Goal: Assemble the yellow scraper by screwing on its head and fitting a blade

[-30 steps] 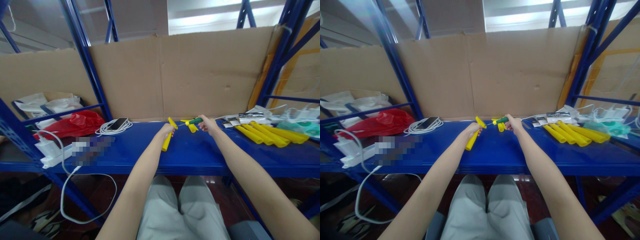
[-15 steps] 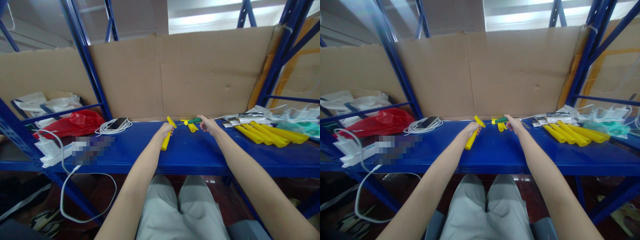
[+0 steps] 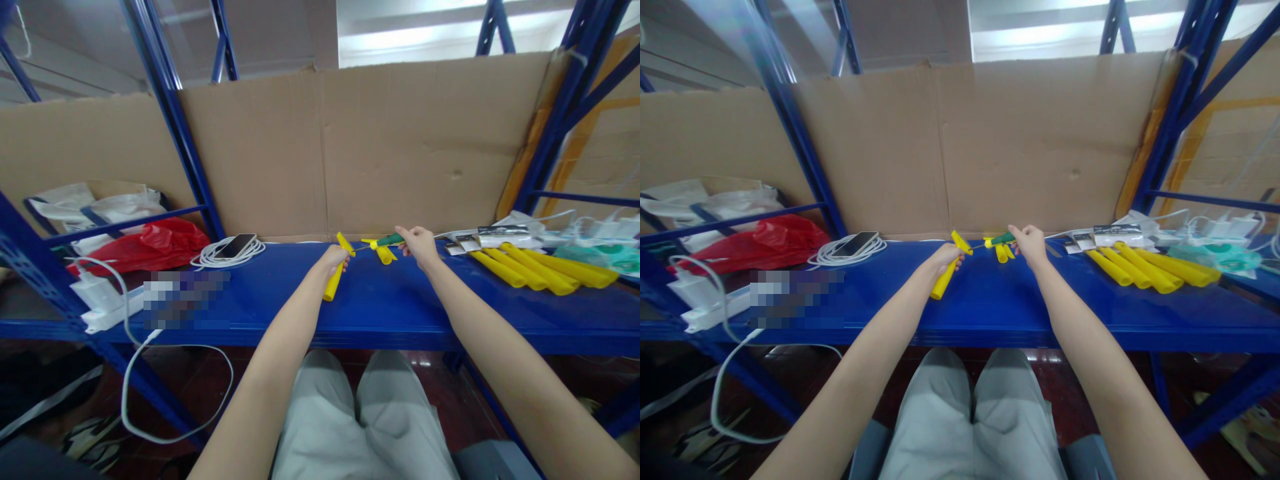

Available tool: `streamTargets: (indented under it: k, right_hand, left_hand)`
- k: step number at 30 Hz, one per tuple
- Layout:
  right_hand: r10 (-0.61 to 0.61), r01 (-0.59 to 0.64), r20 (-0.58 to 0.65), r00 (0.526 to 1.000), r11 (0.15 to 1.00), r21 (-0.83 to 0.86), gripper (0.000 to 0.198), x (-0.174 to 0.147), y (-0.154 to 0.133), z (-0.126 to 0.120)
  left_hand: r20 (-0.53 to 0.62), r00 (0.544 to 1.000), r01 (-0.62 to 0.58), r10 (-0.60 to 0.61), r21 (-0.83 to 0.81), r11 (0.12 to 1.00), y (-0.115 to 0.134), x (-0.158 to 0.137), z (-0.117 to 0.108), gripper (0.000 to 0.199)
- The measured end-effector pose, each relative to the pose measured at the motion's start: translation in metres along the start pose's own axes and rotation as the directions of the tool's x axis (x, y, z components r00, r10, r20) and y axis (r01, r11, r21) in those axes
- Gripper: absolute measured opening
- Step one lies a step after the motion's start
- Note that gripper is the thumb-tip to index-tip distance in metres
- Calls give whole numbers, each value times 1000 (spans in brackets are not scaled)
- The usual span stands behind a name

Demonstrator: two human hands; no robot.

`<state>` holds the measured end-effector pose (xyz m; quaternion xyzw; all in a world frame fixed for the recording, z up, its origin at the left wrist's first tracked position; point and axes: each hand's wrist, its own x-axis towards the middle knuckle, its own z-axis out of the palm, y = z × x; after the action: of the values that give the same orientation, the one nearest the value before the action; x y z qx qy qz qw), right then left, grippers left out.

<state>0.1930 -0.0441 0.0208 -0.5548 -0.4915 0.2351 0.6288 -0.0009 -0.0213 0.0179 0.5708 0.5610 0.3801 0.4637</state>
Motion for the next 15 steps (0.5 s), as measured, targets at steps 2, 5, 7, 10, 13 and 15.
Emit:
streamTargets:
  k: [2,5,7,10,13,15]
  right_hand:
    - [12,-12,1,1000,1000,-25,35,1,1,0]
    - [36,-32,55,998,997,-66,28,1,1,1]
    - [45,-34,118,992,995,-93,27,0,0,2]
    - [50,-29,196,979,994,-108,26,-2,-1,5]
    - [40,-22,188,981,995,-94,28,-2,-1,5]
    - [39,-27,142,989,996,-91,28,0,-1,3]
  left_hand:
    - [-2,1000,2,-2,-1,1000,0,0,0,12]
    - [-22,1000,6,-6,-2,1000,0,0,0,11]
    - [-55,998,19,-18,4,1000,0,-1,0,12]
    - [-98,994,44,-41,22,999,1,0,-1,13]
    - [-118,992,55,-49,48,997,1,0,-3,14]
    - [-153,986,73,-60,83,994,1,0,-5,12]
